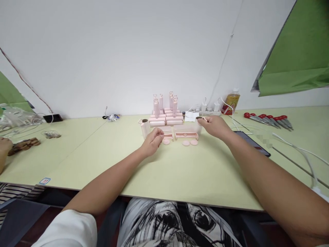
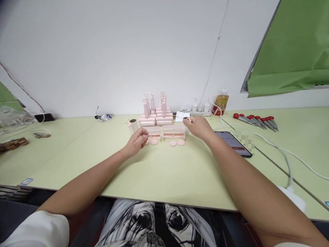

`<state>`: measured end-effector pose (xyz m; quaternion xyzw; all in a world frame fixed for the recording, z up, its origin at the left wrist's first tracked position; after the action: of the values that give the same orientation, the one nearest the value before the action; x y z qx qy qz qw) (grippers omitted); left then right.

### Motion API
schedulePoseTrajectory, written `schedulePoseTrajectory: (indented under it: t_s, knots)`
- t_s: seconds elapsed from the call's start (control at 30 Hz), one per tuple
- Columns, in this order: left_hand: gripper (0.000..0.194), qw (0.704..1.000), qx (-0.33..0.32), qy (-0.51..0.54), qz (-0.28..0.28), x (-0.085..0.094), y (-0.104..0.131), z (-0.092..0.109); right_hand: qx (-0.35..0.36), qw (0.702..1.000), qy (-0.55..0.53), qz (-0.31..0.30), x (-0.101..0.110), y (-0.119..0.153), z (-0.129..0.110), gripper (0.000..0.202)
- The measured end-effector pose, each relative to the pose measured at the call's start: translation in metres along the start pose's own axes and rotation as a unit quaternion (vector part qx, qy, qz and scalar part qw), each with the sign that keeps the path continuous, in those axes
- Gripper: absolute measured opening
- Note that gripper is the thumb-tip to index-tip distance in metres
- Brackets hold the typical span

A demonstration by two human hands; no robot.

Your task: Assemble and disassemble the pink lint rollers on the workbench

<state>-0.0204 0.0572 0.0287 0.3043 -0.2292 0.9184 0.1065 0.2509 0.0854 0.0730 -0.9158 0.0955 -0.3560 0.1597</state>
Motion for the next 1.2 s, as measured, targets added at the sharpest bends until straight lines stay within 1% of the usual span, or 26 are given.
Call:
schedulePoseTrajectory:
  t_s: [0.07,0.13,0.2,0.23,0.27,0.3,0.37,0.4,0.43,0.47,0.53,0.6,0.63,0.67,0.7,0.8,0.87,0.93,1.0,1.03,1.07,1.1,1.13,1.17,1.2]
  knots:
    - [0.016,1.0,0.001,0.008,-0.008,-0.002,0.001,0.0,-0.065,0.997,0.042,-0.031,0.0,-0.007,0.024,0.04]
    - [0.02,1.0,-0.022,-0.004,-0.012,-0.003,0.002,0.007,-0.111,0.991,0.045,-0.056,-0.004,-0.009,0.04,0.037]
    - [0.025,0.997,-0.064,-0.037,-0.005,-0.003,0.004,0.017,-0.122,0.99,-0.018,-0.063,-0.008,-0.007,0.042,0.035]
    - [0.026,0.995,-0.083,-0.054,0.005,-0.002,0.005,0.021,-0.115,0.988,-0.077,-0.072,-0.012,-0.006,0.038,0.035]
    - [0.027,0.993,-0.095,-0.061,0.015,-0.001,0.005,0.025,-0.105,0.979,-0.151,-0.091,-0.018,-0.003,0.03,0.036]
    - [0.028,0.993,-0.098,-0.054,0.024,0.0,0.006,0.026,-0.093,0.96,-0.23,-0.128,-0.025,0.001,0.021,0.037]
    - [0.03,0.996,-0.083,0.003,0.029,0.0,0.005,0.025,-0.08,0.899,-0.366,-0.226,-0.041,0.013,-0.001,0.043]
    - [0.032,0.996,-0.071,0.044,0.028,0.0,0.004,0.023,-0.079,0.868,-0.404,-0.278,-0.049,0.021,-0.011,0.044]
    - [0.034,0.994,-0.058,0.083,0.029,0.0,0.003,0.022,-0.085,0.843,-0.424,-0.32,-0.055,0.029,-0.019,0.045]
    - [0.036,0.991,-0.045,0.118,0.034,0.001,0.002,0.02,-0.089,0.824,-0.438,-0.35,-0.059,0.035,-0.025,0.045]
    - [0.04,0.983,-0.019,0.175,0.054,0.003,0.0,0.017,-0.095,0.793,-0.469,-0.379,-0.064,0.043,-0.034,0.042]
    - [0.043,0.974,0.007,0.213,0.076,0.006,-0.002,0.015,-0.1,0.766,-0.502,-0.389,-0.066,0.046,-0.039,0.041]
    - [0.044,0.971,0.016,0.225,0.082,0.006,-0.002,0.015,-0.099,0.758,-0.518,-0.385,-0.066,0.046,-0.04,0.042]
    - [0.044,0.97,0.022,0.229,0.082,0.005,-0.002,0.014,-0.093,0.756,-0.531,-0.373,-0.065,0.045,-0.042,0.044]
    - [0.044,0.971,0.025,0.227,0.076,0.002,-0.002,0.015,-0.08,0.761,-0.539,-0.353,-0.064,0.044,-0.043,0.045]
    - [0.04,0.981,0.021,0.192,0.032,-0.012,0.002,0.017,-0.027,0.791,-0.539,-0.289,-0.064,0.044,-0.05,0.047]
    - [0.036,0.987,0.015,0.16,-0.004,-0.023,0.006,0.02,0.005,0.813,-0.512,-0.276,-0.067,0.048,-0.056,0.049]
    - [0.033,0.992,0.004,0.123,-0.033,-0.031,0.01,0.022,0.042,0.847,-0.464,-0.258,-0.063,0.049,-0.061,0.051]
    - [0.033,0.996,-0.012,0.074,-0.046,-0.034,0.012,0.024,0.103,0.896,-0.383,-0.198,-0.048,0.042,-0.062,0.053]
    - [0.033,0.998,-0.018,0.048,-0.048,-0.033,0.012,0.024,0.142,0.922,-0.326,-0.152,-0.036,0.036,-0.06,0.053]
    - [0.034,0.998,-0.021,0.024,-0.049,-0.032,0.012,0.023,0.181,0.943,-0.264,-0.096,-0.022,0.03,-0.058,0.052]
    - [0.033,0.998,-0.021,0.005,-0.052,-0.031,0.011,0.022,0.2,0.958,-0.203,-0.041,-0.009,0.024,-0.052,0.049]
    - [0.032,0.998,-0.018,-0.008,-0.059,-0.03,0.011,0.02,0.198,0.97,-0.143,-0.002,0.001,0.017,-0.044,0.047]
    - [0.03,0.998,-0.015,-0.013,-0.064,-0.03,0.011,0.018,0.167,0.982,-0.087,0.028,0.009,0.01,-0.032,0.046]
    - [0.03,0.998,-0.012,-0.014,-0.067,-0.029,0.01,0.017,0.117,0.992,-0.035,0.03,0.013,0.003,-0.018,0.045]
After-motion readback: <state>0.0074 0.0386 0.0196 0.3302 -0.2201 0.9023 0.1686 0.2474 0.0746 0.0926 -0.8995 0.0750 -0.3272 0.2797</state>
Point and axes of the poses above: each hand's wrist, its own y-axis away from the middle knuckle, its own x-axis out of the back of the hand, z = x × y, the point moved 6 cm from there along -y, towards the middle knuckle, and after that the axes turned 14 degrees about -y, right-handed, at the moved point
